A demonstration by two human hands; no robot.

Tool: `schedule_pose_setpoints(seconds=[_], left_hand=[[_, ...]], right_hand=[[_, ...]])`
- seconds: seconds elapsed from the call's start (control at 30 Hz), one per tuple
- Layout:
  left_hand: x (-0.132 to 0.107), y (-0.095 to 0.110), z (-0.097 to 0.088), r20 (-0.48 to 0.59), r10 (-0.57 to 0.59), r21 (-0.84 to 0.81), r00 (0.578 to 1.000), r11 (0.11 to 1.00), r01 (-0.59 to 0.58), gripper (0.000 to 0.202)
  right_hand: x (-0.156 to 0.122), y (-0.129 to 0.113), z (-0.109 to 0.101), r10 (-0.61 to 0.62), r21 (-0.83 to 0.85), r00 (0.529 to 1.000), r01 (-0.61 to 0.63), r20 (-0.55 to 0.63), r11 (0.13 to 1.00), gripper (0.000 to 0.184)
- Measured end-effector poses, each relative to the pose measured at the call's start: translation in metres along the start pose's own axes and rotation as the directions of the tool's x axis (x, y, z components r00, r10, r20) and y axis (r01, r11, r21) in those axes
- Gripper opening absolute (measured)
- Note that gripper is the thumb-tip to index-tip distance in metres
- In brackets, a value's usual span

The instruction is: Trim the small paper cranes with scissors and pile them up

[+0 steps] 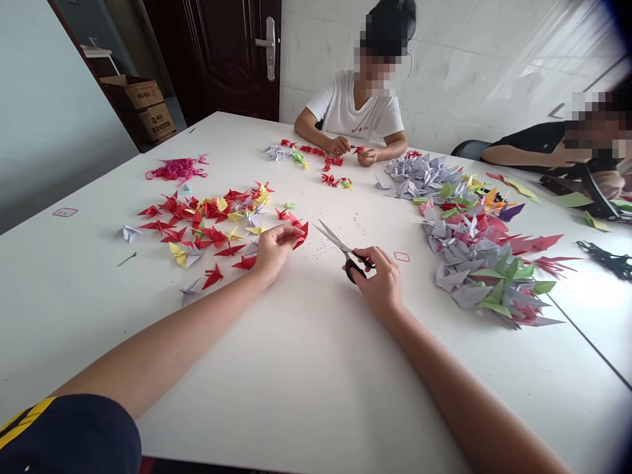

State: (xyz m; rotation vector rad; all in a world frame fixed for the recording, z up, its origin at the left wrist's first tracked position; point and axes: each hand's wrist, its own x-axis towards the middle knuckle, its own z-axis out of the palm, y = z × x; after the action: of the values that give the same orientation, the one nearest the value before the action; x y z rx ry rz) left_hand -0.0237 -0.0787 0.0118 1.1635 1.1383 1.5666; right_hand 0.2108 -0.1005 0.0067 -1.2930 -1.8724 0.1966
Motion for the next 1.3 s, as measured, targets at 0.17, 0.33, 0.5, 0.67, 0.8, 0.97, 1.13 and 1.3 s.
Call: schedule_pose_setpoints(seconds=[0.17, 0.33, 0.5, 0.67, 0.8, 0.97, 1.13, 1.3], left_hand=[[0.001, 0.001, 0.0, -0.063, -0.015, -0.007, 0.998, 1.0, 0.015, 0.01], [0.0, 0.003, 0.0, -0.068, -0.003, 0.008, 0.998, 1.0, 0.003, 0.01], [0.0, 0.002, 0.001, -0.074, -0.009, 0.034, 0.997, 0.999, 0.012, 0.008], [0.0, 0.002, -0.001, -0.076, 0.003, 0.04, 0.997, 0.999, 0.001, 0.016], [0.001, -0.004, -0.005, -0.082, 0.016, 0.078, 0.997, 0.997, -0.009, 0.023], [0.004, -0.01, -0.007, -0.094, 0.008, 0.076, 0.996, 0.997, -0.001, 0.027], [0.002, -0.005, -0.004, -0.068, -0.021, 0.036, 0.997, 0.999, 0.023, 0.027], [0.001, -0.003, -0.001, -0.075, -0.037, 0.104, 0.996, 0.994, 0.045, 0.023]], right_hand=[[-0.001, 0.004, 0.003, -0.036, -0.032, 0.999, 0.037, 0.029, 0.999, 0.009], [-0.001, 0.007, 0.004, -0.027, -0.006, 0.997, 0.027, 0.07, 1.0, 0.011], [0.0, -0.001, 0.002, -0.003, -0.03, 0.998, 0.005, 0.057, 1.0, 0.017], [0.001, -0.004, 0.001, 0.036, 0.044, 0.991, -0.043, 0.132, 0.998, 0.018], [0.002, -0.004, -0.001, 0.076, 0.131, 0.98, -0.102, 0.184, 0.986, 0.017], [0.001, -0.003, 0.0, 0.064, 0.151, 0.975, -0.097, 0.213, 0.984, 0.016], [0.001, 0.0, 0.003, 0.027, 0.129, 0.974, -0.057, 0.226, 0.99, 0.015], [0.0, 0.002, 0.004, 0.0, 0.107, 0.975, -0.025, 0.223, 0.994, 0.014]])
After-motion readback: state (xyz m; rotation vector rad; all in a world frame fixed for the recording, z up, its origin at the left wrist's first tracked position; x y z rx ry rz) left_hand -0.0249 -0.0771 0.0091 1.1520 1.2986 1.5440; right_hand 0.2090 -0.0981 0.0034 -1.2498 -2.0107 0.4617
